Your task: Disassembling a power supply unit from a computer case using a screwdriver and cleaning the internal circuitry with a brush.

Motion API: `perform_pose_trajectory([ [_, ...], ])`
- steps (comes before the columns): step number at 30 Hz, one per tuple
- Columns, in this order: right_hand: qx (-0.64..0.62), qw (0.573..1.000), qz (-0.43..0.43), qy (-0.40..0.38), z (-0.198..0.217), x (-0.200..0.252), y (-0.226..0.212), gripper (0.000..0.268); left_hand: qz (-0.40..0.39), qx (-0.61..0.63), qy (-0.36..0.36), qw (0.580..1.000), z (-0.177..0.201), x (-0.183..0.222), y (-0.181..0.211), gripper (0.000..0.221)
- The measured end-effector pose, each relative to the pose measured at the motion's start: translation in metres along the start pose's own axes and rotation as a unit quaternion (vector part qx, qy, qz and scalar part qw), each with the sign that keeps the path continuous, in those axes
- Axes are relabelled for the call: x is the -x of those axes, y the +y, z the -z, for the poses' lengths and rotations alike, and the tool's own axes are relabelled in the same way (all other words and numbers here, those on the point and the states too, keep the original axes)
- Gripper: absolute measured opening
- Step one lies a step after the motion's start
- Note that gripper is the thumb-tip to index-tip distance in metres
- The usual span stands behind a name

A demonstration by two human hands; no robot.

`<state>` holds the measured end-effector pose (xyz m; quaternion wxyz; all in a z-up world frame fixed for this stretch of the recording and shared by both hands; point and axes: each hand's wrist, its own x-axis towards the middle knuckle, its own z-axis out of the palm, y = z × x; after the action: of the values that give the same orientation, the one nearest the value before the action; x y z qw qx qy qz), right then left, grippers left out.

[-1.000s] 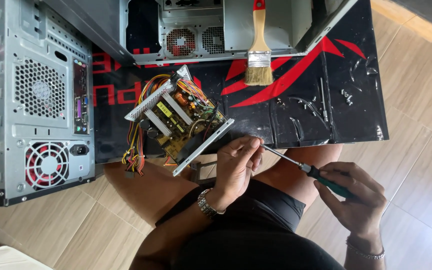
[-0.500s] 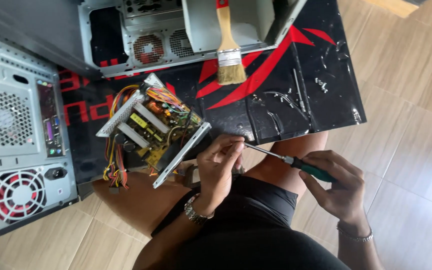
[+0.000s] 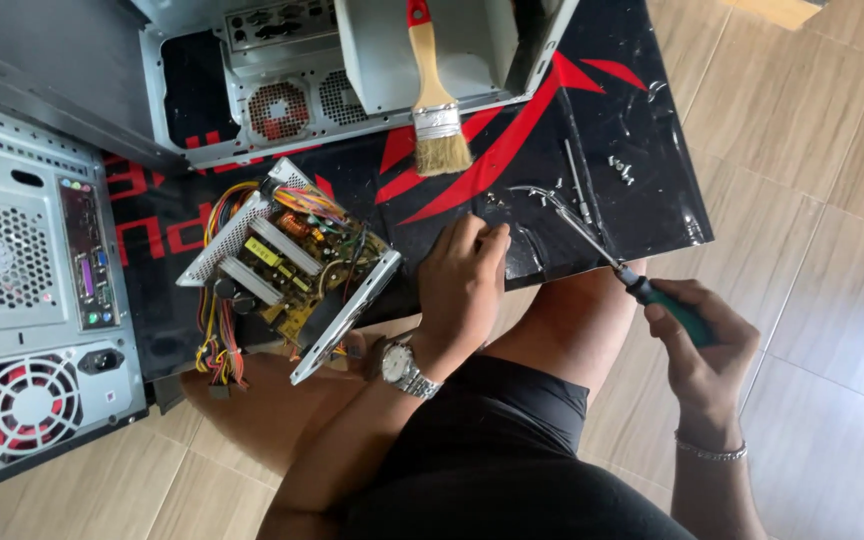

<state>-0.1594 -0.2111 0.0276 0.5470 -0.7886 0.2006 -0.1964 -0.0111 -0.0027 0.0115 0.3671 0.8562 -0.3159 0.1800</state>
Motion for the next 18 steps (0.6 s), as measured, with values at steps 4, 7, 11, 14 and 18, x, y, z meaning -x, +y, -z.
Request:
perform_pose_trajectory([
  [4, -0.005, 1.000, -0.010, 0.018, 0.002, 0.007, 0.007, 0.025, -0.025, -0.043, 0.030, 0.998, -0.015, -0.019, -0.001, 0.005],
  [7, -0.011, 1.000, -0.011, 0.011, 0.005, 0.009, 0.010, 0.025, -0.040, -0.032, 0.026, 0.998, -0.024, -0.026, 0.004, 0.015],
  [11, -0.004, 1.000, -0.018, 0.017, 0.004, 0.011, 0.008, 0.023, -0.039, -0.026, 0.015, 0.999, -0.029, -0.032, 0.014, 0.022],
  [14, -0.005, 1.000, -0.010, 0.020, 0.004, 0.011, 0.011, 0.024, -0.038, -0.032, -0.001, 0.999, -0.028, -0.032, 0.016, 0.022],
  [18, 0.012, 1.000, -0.018, 0.021, 0.006, 0.011, 0.016, 0.025, -0.038, -0.030, -0.001, 0.999, -0.027, -0.034, 0.019, 0.013],
])
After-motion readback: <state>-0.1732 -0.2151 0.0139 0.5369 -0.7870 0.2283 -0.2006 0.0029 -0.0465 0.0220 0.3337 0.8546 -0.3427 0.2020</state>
